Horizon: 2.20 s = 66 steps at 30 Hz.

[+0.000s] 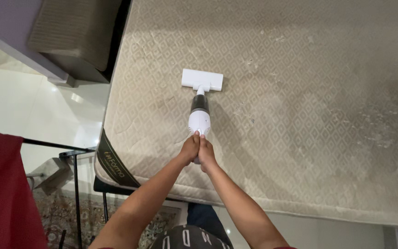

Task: The person vacuums a mattress using a handheld vacuum, moving the tool across the surface and edges.

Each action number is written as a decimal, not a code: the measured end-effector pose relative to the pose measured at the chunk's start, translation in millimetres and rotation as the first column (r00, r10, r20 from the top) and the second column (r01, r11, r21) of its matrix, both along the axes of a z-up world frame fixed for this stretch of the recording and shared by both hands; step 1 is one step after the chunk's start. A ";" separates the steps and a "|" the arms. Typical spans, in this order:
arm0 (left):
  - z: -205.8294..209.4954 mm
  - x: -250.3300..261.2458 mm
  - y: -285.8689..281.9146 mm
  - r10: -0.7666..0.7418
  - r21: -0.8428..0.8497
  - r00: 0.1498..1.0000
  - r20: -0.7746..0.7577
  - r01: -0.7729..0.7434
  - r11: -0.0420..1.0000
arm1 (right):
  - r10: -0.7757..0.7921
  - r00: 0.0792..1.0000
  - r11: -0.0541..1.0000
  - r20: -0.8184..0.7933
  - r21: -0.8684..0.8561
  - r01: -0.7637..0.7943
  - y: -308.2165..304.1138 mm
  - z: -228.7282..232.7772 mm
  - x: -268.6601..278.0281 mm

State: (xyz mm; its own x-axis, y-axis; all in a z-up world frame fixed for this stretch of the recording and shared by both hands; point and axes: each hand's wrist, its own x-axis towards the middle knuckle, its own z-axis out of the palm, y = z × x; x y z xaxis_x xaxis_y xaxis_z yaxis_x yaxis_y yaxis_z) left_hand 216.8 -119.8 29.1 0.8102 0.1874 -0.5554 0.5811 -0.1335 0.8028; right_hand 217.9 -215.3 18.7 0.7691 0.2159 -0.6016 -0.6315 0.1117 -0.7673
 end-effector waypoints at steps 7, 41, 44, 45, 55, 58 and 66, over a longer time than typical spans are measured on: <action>-38.2 -69.8 -11.2 -0.047 0.066 0.994 0.094 0.041 0.997 | -0.036 0.996 0.999 -0.080 -0.042 0.032 -8.3 25.3 -75.6; 25.7 -425.6 -67.2 -0.270 -0.079 0.963 -0.023 0.268 0.960 | -0.190 0.979 0.980 -0.075 -0.066 0.185 -67.6 53.2 -448.5; 28.9 -417.3 -65.9 -0.266 -0.048 0.962 -0.053 0.264 0.963 | -0.229 0.971 0.973 -0.067 -0.058 0.225 -62.2 52.5 -439.1; 25.6 -412.2 -65.9 -0.258 -0.034 0.964 -0.068 0.256 0.966 | -0.228 0.972 0.973 -0.048 -0.041 0.227 -62.5 50.9 -437.2; -48.4 -269.5 -77.4 -0.282 0.177 0.951 0.130 0.258 0.950 | -0.232 0.968 0.971 0.091 -0.045 0.237 -73.3 5.6 -292.2; -46.3 -204.1 -82.8 -0.271 0.159 0.951 0.150 0.248 0.956 | -0.207 0.973 0.975 0.100 -0.058 0.213 -80.8 -10.7 -225.8; -24.4 -36.6 -109.6 -0.211 0.108 0.960 0.186 0.194 0.975 | -0.134 0.991 0.988 0.004 -0.078 0.134 -109.4 -12.1 -47.5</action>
State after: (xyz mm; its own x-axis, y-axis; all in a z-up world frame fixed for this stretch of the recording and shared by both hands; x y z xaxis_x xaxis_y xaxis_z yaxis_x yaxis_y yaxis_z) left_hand 180.2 -229.3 4.7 0.9273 0.0491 -0.3712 0.3677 -0.3072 0.8778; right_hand 170.4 -324.6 6.7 0.7870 0.0633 -0.6137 -0.6160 0.1357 -0.7759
